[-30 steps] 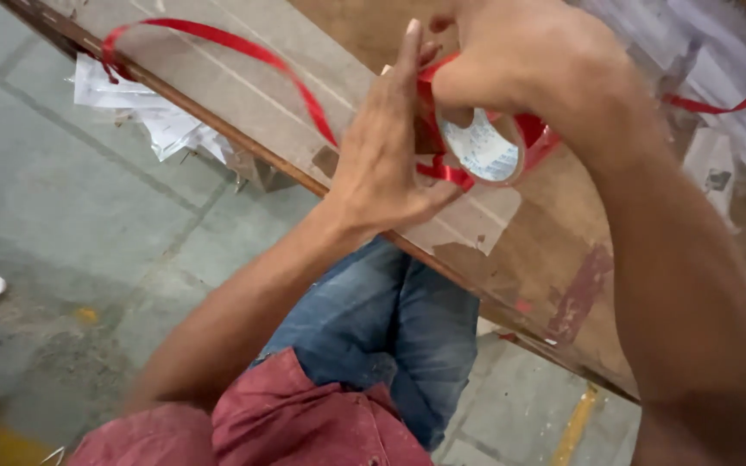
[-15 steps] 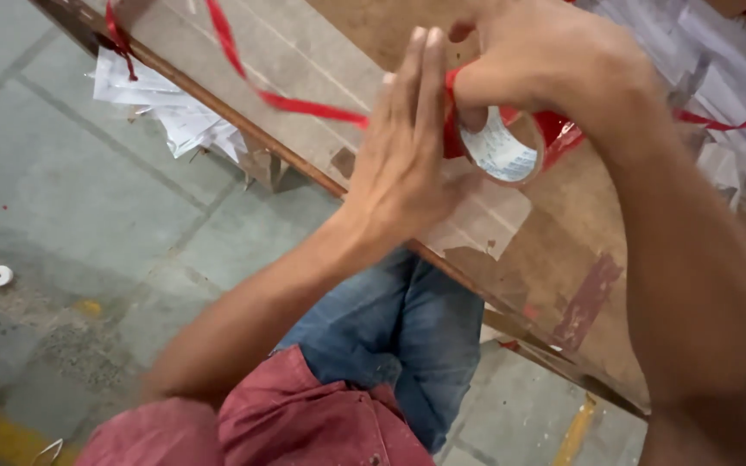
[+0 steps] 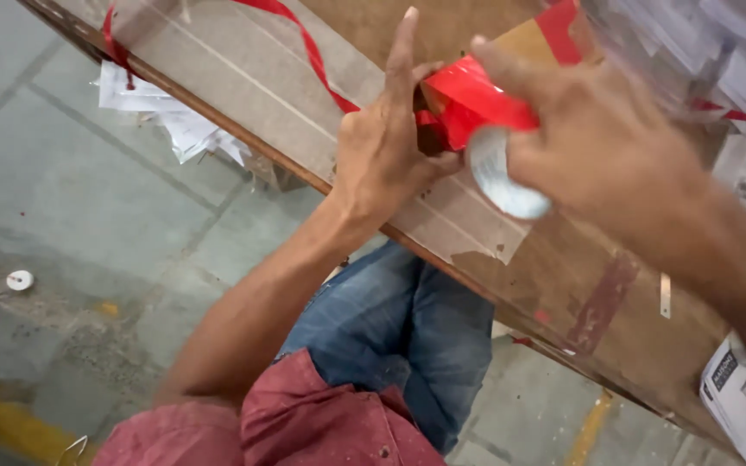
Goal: Packing metal brackets into a small box, sealing it with red tape, and attaching a manual.
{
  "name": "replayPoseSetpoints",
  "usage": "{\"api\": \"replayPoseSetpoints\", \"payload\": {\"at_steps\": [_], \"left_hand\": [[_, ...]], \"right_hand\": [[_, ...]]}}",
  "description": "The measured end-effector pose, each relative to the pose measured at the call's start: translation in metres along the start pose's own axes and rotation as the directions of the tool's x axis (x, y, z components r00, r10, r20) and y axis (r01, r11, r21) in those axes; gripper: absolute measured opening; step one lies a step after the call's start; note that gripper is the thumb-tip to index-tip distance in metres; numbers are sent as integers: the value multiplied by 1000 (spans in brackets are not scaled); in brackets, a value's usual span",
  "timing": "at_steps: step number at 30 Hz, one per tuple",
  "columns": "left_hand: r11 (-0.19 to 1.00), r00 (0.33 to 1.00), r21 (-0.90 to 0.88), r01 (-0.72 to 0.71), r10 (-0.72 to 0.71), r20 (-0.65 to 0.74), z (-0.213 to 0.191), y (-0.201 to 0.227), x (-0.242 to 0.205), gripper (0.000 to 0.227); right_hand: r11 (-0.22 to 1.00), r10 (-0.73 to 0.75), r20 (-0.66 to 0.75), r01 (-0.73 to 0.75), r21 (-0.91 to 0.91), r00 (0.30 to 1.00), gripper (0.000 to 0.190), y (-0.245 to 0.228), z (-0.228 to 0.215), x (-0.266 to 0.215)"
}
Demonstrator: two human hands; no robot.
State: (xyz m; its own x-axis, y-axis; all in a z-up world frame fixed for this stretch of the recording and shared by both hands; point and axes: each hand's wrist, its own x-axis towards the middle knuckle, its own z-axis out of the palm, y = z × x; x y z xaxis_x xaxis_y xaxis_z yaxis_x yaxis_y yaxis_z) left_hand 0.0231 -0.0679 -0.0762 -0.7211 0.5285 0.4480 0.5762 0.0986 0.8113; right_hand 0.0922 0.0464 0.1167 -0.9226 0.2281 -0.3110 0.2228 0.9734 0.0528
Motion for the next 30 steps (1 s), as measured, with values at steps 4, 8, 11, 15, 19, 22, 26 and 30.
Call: {"api": "replayPoseSetpoints", "payload": {"at_steps": [4, 8, 11, 15, 19, 22, 26, 30], "left_hand": [[999, 998, 17, 52, -52, 20, 4, -1, 1, 142], [999, 999, -36, 36, -36, 16, -2, 2, 2, 136], [993, 996, -93, 74, -69, 60, -6, 4, -1, 125], [988, 988, 23, -150, 150, -20, -8, 11, 2, 94], [951, 968, 179, -251, 245, 55, -7, 10, -5, 82], [888, 933, 290, -357, 352, 70, 0, 3, -9, 75], [925, 956, 270, -268, 221, 190, -13, 7, -9, 75], [786, 904, 447, -427, 351, 245, -17, -3, -9, 72]], "right_hand": [[993, 47, 72, -39, -114, 996, 92, 19, 45, -5], [982, 148, 157, -126, -143, 976, 105, -4, 53, -2], [972, 226, 229, -202, -120, 947, 112, -5, 63, 3], [976, 217, 289, -207, -66, 932, 115, 0, 65, 13], [985, 155, 244, -169, 39, 957, 124, 11, 73, 3], [948, 43, -163, 11, 317, 986, 131, 43, 97, -39], [845, 331, -319, -128, 519, 888, 112, 87, 125, -120], [786, 608, -342, -483, 387, 716, 75, 160, 216, -194]]}}
